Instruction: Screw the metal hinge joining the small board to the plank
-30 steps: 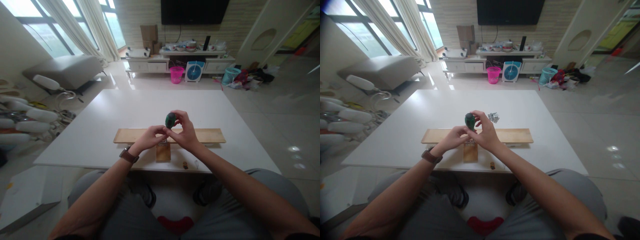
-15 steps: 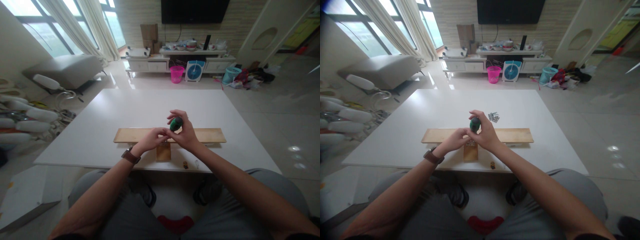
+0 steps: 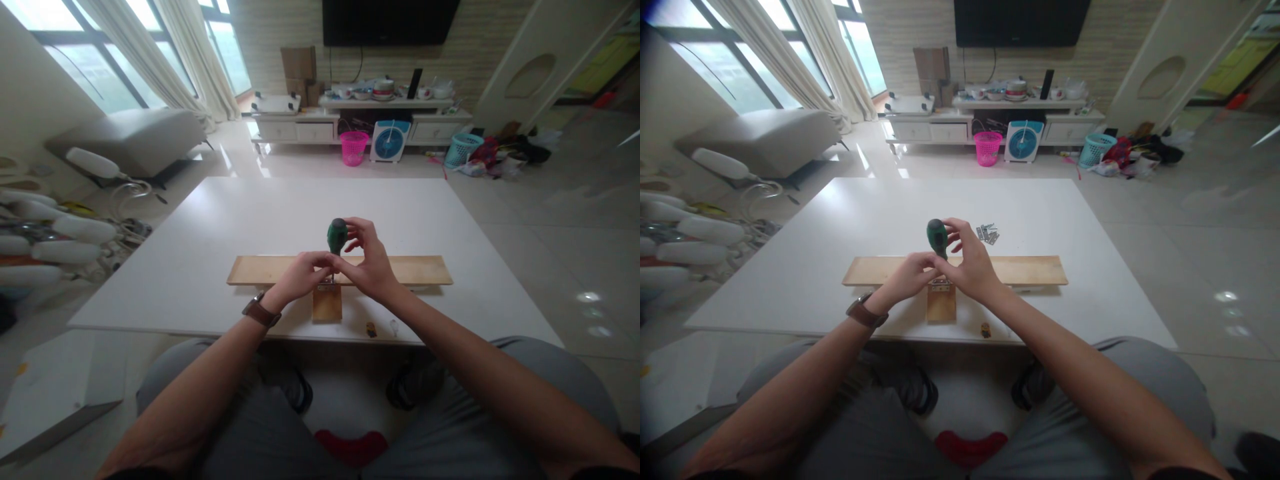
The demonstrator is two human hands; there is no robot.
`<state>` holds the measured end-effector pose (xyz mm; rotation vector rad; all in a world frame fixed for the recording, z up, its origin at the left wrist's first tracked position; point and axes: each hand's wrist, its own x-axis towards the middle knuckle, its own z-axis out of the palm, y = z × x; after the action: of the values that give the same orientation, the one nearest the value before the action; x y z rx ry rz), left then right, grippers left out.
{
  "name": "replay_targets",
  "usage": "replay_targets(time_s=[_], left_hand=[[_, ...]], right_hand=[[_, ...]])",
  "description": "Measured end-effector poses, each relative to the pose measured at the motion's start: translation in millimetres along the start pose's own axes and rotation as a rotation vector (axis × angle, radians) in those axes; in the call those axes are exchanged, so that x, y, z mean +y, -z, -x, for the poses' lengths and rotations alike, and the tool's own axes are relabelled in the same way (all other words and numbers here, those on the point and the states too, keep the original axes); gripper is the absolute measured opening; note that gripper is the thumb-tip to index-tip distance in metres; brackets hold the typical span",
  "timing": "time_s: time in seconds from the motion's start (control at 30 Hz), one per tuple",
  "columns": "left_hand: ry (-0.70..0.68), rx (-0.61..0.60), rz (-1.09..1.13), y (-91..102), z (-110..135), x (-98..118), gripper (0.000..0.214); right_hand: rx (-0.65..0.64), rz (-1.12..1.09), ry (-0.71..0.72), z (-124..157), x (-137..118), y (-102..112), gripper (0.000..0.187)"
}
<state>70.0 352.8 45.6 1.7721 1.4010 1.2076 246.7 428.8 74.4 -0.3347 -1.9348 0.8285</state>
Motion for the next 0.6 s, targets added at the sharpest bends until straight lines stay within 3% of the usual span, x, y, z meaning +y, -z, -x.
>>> replay_targets(time_s=[0.33,0.6], left_hand=[[-0.011,0.014,-0.052,-0.8,0.9,-3.7,0.012],[-0.047,-0.051,-0.005,2.0,1.5,-1.6,0.015]], right_hand=[[-0.02,0.0,-0.002,1.2,0.2,-1.5,0.053],[0.0,0.018,0.019,0.8,-2.1,-1.1,0.052]])
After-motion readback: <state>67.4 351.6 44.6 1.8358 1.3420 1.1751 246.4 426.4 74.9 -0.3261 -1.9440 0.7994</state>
